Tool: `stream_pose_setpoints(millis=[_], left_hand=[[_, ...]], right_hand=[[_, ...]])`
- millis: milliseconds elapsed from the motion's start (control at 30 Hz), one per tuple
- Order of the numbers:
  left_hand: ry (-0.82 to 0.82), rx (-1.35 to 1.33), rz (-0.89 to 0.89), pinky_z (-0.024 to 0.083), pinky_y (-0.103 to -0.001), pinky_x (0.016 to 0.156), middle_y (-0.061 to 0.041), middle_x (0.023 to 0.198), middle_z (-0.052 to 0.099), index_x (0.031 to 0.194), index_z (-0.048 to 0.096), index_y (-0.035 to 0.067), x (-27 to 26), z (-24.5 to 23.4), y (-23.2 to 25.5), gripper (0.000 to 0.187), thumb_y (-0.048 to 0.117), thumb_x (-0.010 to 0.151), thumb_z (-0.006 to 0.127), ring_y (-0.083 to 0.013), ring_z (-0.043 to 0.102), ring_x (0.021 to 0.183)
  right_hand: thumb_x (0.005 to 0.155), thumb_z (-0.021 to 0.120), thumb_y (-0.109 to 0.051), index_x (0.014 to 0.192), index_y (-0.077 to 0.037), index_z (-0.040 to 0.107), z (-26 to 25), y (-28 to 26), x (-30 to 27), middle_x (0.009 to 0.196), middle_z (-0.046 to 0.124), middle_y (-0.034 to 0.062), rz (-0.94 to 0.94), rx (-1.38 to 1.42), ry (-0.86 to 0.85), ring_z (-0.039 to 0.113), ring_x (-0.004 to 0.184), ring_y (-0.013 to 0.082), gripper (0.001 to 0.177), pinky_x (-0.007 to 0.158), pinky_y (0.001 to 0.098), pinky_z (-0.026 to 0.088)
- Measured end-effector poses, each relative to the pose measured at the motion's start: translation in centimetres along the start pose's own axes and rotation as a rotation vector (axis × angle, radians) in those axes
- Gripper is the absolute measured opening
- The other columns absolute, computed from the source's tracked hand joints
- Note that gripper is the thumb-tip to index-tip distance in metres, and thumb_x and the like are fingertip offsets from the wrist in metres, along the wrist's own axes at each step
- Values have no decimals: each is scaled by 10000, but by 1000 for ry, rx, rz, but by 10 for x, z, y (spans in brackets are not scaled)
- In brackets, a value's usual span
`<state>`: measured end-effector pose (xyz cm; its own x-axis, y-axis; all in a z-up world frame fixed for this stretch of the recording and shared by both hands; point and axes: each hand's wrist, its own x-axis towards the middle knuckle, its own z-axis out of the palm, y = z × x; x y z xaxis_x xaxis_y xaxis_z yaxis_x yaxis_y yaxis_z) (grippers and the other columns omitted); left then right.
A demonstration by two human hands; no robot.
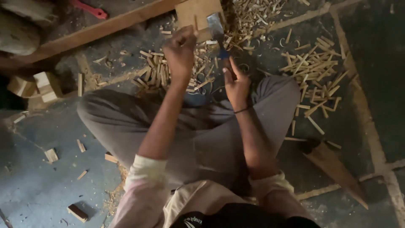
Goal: The person uses a chisel to carve and shape a small wooden piece while sitting on the floor surrounded by wood shavings.
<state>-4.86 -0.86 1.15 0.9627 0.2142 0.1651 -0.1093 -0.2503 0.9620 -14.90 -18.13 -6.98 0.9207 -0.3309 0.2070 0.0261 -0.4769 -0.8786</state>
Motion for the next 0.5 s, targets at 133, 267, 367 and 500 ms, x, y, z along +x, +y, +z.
stream_pose_setpoints(millis=[133, 267, 367, 500], left_hand=[[65, 150, 156, 549, -363, 564, -111, 758, 792, 912, 817, 25, 55, 41, -81, 186, 208, 922, 784, -173, 711, 603], [138, 144, 119, 591, -387, 591, -129, 737, 790, 851, 820, 41, 95, 72, -130, 151, 178, 804, 780, -201, 766, 615], [268, 366, 76, 590, -422, 622, -165, 729, 767, 733, 843, 106, 121, 83, -158, 112, 199, 737, 781, -314, 737, 659], [79, 398, -56, 608, -443, 682, -190, 768, 752, 745, 711, 37, 148, 82, -203, 237, 264, 797, 755, -316, 765, 702]], right_hand=[[1014, 733, -180, 1411, -91, 672, 4, 10, 6, 712, 581, 132, -41, -1, 32, 443, 622, 128, 411, 575, 346, 408], [1076, 711, -151, 1459, -90, 620, 9, 17, 16, 1069, 744, 123, -146, 219, 22, 682, 902, 123, 398, 747, 346, 541], [1062, 705, -142, 1467, -85, 611, 10, 18, 20, 1045, 738, 87, -50, 262, -9, 646, 869, 122, 420, 733, 341, 527], [1066, 706, -161, 1476, -94, 612, 7, 17, 19, 923, 714, 61, 19, 200, -53, 570, 757, 96, 426, 677, 319, 482]])
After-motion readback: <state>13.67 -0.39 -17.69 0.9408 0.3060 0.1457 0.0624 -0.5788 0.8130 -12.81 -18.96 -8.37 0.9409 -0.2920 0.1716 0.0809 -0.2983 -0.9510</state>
